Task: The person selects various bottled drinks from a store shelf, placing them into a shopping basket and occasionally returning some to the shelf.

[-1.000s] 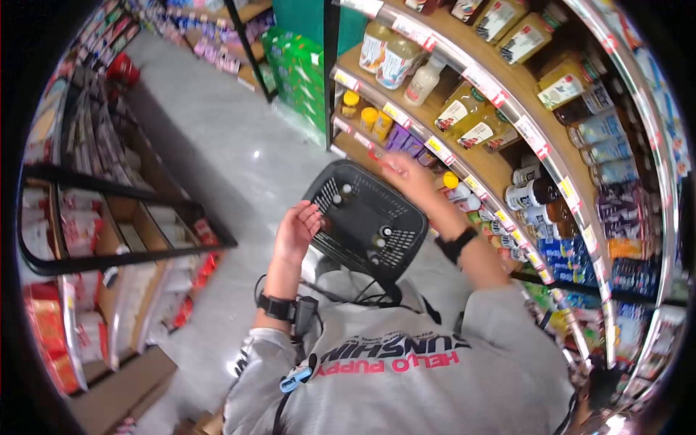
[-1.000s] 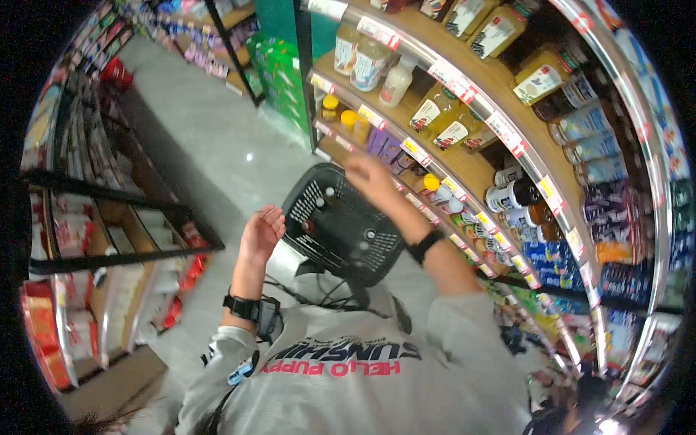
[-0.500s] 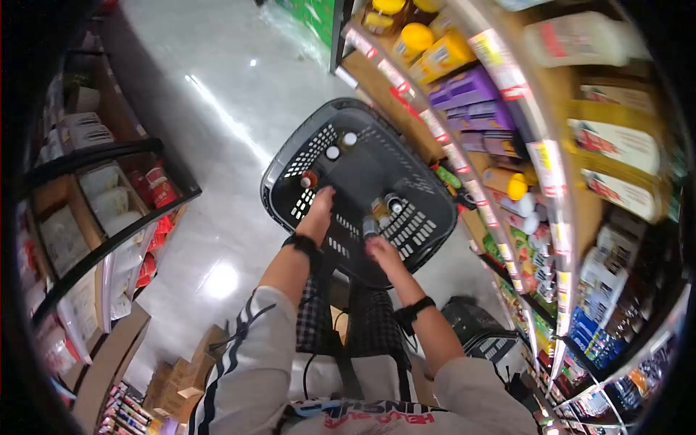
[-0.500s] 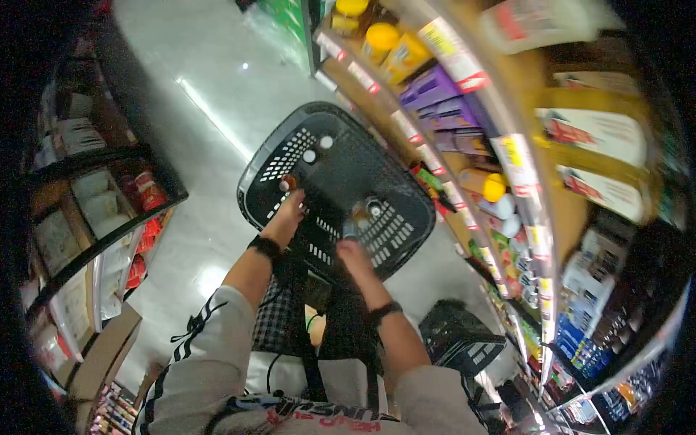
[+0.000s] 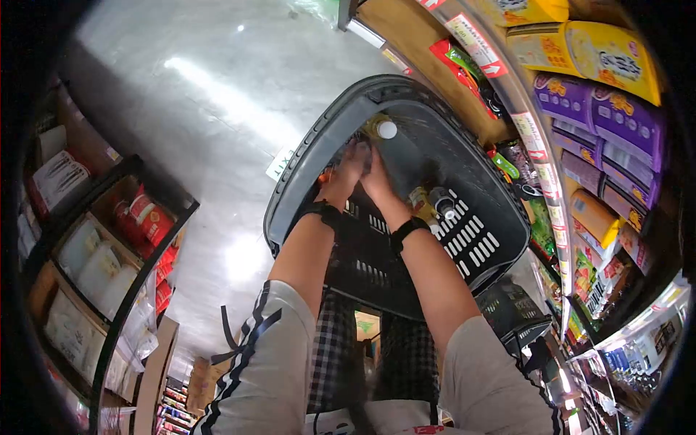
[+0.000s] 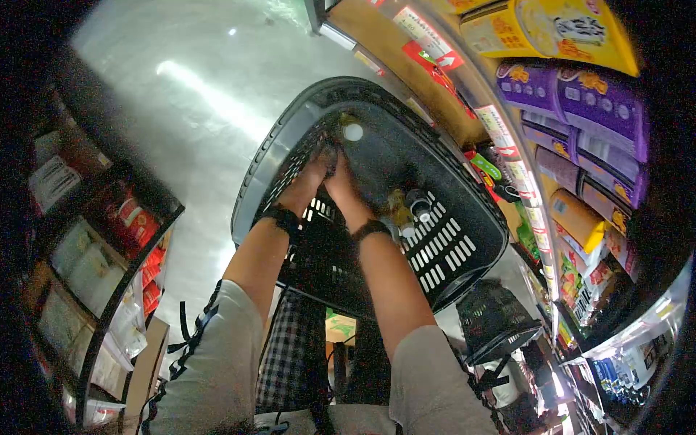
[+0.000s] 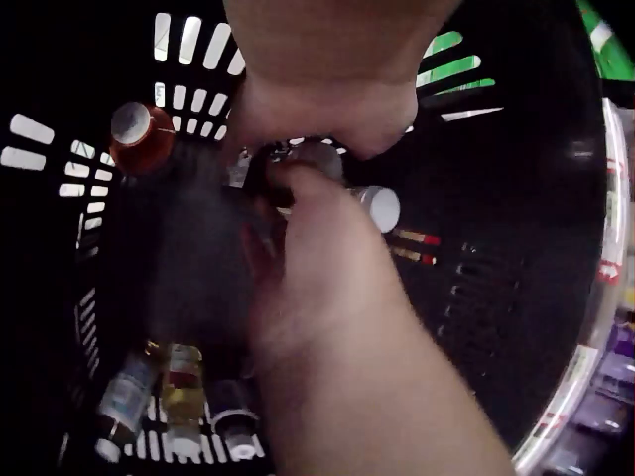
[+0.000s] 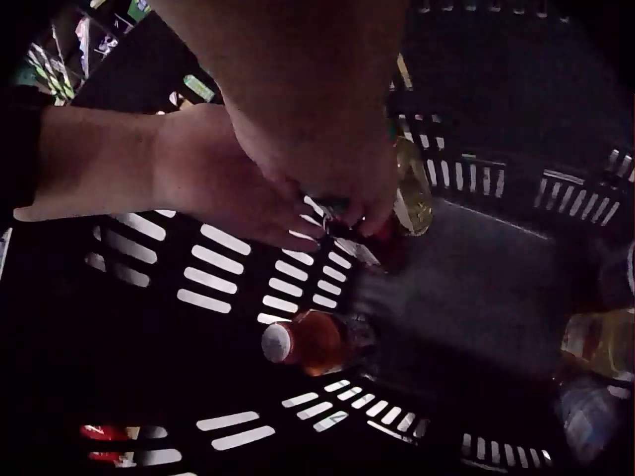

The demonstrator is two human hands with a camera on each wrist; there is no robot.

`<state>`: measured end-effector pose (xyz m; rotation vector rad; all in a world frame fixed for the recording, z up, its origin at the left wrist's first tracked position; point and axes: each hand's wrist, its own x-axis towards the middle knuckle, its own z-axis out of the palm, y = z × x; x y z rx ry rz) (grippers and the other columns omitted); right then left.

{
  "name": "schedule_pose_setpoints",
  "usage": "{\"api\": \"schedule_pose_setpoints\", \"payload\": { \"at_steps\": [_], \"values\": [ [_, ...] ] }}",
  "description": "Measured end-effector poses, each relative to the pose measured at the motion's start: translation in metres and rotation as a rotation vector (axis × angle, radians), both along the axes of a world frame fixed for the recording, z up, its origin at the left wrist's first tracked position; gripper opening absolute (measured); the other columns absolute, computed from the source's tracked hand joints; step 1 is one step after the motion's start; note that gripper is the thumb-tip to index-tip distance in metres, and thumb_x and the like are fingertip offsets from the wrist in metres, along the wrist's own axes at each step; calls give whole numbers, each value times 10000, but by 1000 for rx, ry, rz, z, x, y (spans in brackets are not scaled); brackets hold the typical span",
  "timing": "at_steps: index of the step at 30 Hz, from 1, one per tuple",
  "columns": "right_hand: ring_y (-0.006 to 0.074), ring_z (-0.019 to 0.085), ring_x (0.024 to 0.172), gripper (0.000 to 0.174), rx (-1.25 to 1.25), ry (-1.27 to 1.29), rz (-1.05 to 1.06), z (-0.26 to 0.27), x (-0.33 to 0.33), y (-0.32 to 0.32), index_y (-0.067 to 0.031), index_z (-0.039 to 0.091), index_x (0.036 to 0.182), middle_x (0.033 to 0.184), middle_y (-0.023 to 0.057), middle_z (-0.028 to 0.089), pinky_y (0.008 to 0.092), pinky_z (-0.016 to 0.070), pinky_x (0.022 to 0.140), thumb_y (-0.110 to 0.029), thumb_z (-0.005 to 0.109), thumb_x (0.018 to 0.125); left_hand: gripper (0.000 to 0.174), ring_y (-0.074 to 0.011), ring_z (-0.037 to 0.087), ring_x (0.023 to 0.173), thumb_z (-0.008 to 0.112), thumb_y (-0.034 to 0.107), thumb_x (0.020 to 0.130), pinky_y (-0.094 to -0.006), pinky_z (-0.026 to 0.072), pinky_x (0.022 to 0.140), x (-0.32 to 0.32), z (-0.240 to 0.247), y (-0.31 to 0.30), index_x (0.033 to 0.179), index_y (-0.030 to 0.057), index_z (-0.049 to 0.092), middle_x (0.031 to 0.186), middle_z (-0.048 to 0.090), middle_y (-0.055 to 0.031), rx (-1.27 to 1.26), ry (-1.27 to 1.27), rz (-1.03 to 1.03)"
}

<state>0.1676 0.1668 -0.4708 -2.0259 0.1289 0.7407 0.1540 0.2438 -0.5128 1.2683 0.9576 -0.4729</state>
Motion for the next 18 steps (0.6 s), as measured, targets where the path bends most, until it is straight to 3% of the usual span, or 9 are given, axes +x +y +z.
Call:
{"api": "schedule_pose_setpoints", "payload": {
  "at_steps": [2,3,5,8,9,12,14,18],
  "values": [
    [283,526,997,568,41,-128,-57,-34,-9,2,-46,385,1244,1112,171,529,322,420,817,-117,616,730,529,-249,422,1123,334,389,908,-320,325,931,14,24,22,1325,66,287,1252,423,-158,-88,168,-135],
    [281,532,982,556,11,-111,-31,-28,-6,4,-45,389,1237,1105,163,535,319,424,810,-107,612,731,520,-251,411,1140,331,382,907,-315,315,943,26,74,24,1299,41,314,1256,413,-162,-28,205,-200],
    [277,546,951,533,-47,-82,19,8,3,5,-44,399,1223,1090,145,547,313,431,796,-87,604,733,491,-241,416,1131,325,364,909,-306,311,944,28,111,23,1251,14,364,1231,424,-155,-17,193,-168],
    [219,569,890,498,-49,70,88,34,-3,-3,-33,428,1182,1071,117,565,300,442,762,-63,617,722,474,-205,449,1071,335,378,906,-291,329,912,0,109,17,1214,27,417,1156,477,-117,-153,20,53],
    [152,570,843,490,169,132,-30,41,-7,-5,-33,464,1148,1092,87,566,282,450,720,-1,627,687,499,-194,449,1065,351,415,896,-287,333,903,-18,97,14,1223,45,424,1141,487,-102,-188,-65,80],
    [123,561,864,494,262,46,52,118,-8,-17,-39,492,1126,1126,78,559,267,450,720,43,631,659,515,-147,449,1041,393,411,883,-281,337,892,-39,150,8,1258,58,386,1128,487,-47,-198,-184,121],
    [132,565,895,490,220,-39,138,195,-6,-26,-45,503,1116,1159,64,546,257,451,740,61,626,653,380,-226,443,1097,380,232,882,-292,315,932,-39,239,3,1158,-21,443,1208,446,-152,-270,-199,221],
    [212,586,920,466,82,-359,276,354,-15,-55,-39,524,1084,1120,96,563,290,453,768,22,665,644,470,-253,245,1286,374,98,816,-305,219,1024,-69,381,-24,1275,-2,355,1384,250,-185,-17,-524,-45]
  ]
}}
